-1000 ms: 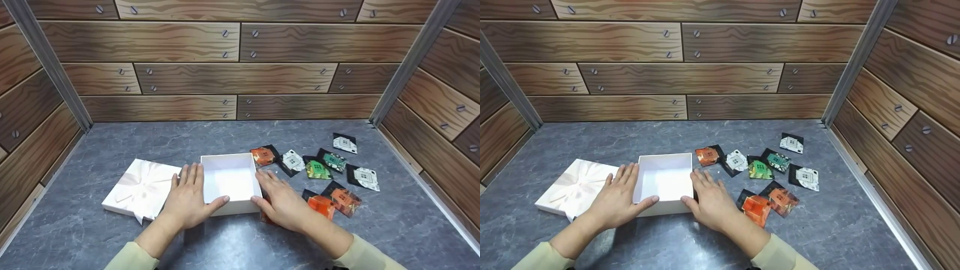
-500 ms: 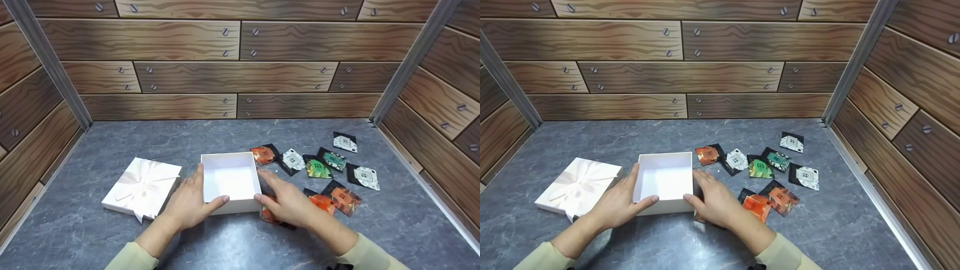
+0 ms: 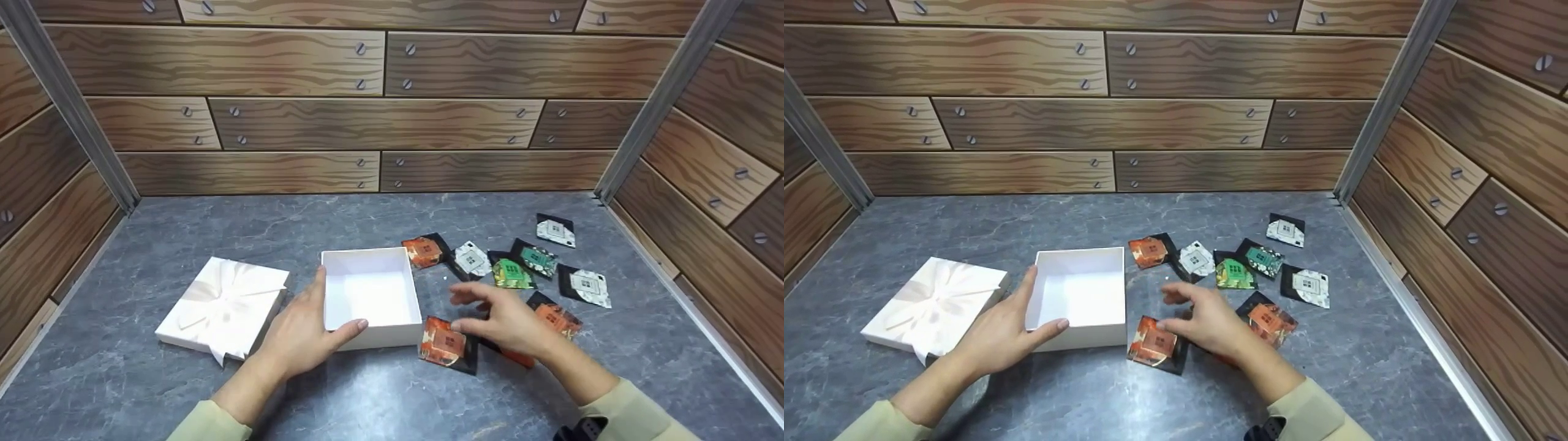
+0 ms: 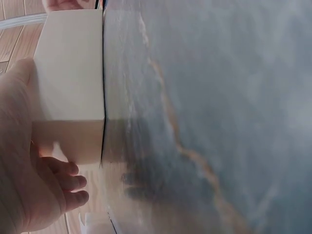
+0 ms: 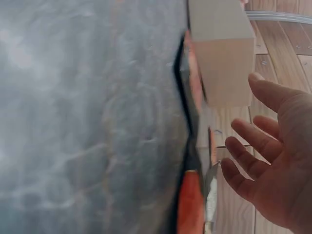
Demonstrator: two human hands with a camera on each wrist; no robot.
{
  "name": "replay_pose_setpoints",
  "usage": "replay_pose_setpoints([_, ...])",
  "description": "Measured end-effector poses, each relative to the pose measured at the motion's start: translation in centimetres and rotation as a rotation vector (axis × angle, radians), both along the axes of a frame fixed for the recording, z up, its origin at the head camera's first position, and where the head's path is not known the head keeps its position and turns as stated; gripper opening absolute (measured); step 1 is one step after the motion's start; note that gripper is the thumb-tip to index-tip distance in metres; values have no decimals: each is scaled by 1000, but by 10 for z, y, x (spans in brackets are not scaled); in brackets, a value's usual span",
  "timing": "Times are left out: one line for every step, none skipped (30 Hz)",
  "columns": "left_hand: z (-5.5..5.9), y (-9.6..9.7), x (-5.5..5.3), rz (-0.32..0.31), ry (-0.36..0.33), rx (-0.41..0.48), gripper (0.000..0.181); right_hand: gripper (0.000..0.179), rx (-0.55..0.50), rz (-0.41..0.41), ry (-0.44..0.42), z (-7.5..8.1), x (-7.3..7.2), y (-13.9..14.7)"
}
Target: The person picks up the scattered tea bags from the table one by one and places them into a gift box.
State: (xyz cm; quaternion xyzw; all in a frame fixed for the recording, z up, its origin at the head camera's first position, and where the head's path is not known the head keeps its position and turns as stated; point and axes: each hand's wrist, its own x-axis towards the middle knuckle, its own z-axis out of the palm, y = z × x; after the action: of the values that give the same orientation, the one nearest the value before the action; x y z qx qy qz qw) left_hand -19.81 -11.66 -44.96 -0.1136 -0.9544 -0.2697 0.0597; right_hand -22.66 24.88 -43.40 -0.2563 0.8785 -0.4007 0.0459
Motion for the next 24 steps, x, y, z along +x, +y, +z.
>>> replay_pose_setpoints([0,0,0,0,2,3,124,65,8,10,-23,-2,0,1])
replay_pose_setpoints([-1,0,0,0,8,5,124,66,22,23,-37,-4,0,1])
replay_pose_setpoints([-1,0,0,-3,15,6,123,67,40,31,-47,-5,0,2])
replay_pose_setpoints([-2,0,0,-8,26,8,123,68,60,34,-54,-6,0,2])
replay_pose_setpoints([-2,0,0,-14,37,6,122,69,77,35,-63,-7,1,2])
replay_pose_setpoints([-2,0,0,-20,51,5,121,71,97,33,-67,-8,1,2])
replay_pose_setpoints([-3,0,0,-26,65,1,120,73,117,32,-68,-9,1,3])
replay_pose_setpoints([-3,0,0,-32,78,-4,119,74,134,34,-67,-9,1,3])
replay_pose_setpoints([-3,1,0,-38,89,-7,117,75,147,32,-71,-9,1,3])
replay_pose_setpoints([-3,1,0,-42,97,-11,116,77,159,37,-66,-10,0,4])
replay_pose_setpoints([-3,1,0,-44,101,-15,116,78,169,42,-61,-10,0,4])
replay_pose_setpoints([-3,1,0,-46,103,-18,115,79,178,46,-54,-11,0,4])
replay_pose_setpoints([-3,1,0,-47,104,-22,115,79,185,51,-45,-12,0,4])
replay_pose_setpoints([-3,1,0,-47,101,-25,115,80,190,54,-38,-12,0,5])
replay_pose_setpoints([-2,1,0,-46,97,-27,115,80,196,55,-34,-12,0,5])
replay_pose_setpoints([-2,1,0,-44,93,-30,116,80,202,56,-27,-13,-1,5])
replay_pose_setpoints([-2,1,0,-43,88,-32,116,80,206,56,-23,-14,0,5])
replay_pose_setpoints([-2,1,0,-42,85,-34,116,80,210,57,-17,-14,0,5])
replay_pose_setpoints([-2,1,0,-40,81,-35,116,80,211,56,-17,-15,0,5])
replay_pose_setpoints([-1,1,0,-38,78,-38,117,79,212,56,-16,-15,0,5])
replay_pose_setpoints([-1,1,0,-36,77,-39,117,79,214,57,-16,-16,0,4])
replay_pose_setpoints([-1,1,0,-35,75,-40,117,79,213,59,-16,-16,0,4])
replay_pose_setpoints([-1,1,0,-33,74,-40,117,79,212,61,-19,-16,0,3])
replay_pose_setpoints([-1,1,0,-31,74,-41,117,79,208,63,-22,-16,0,3])
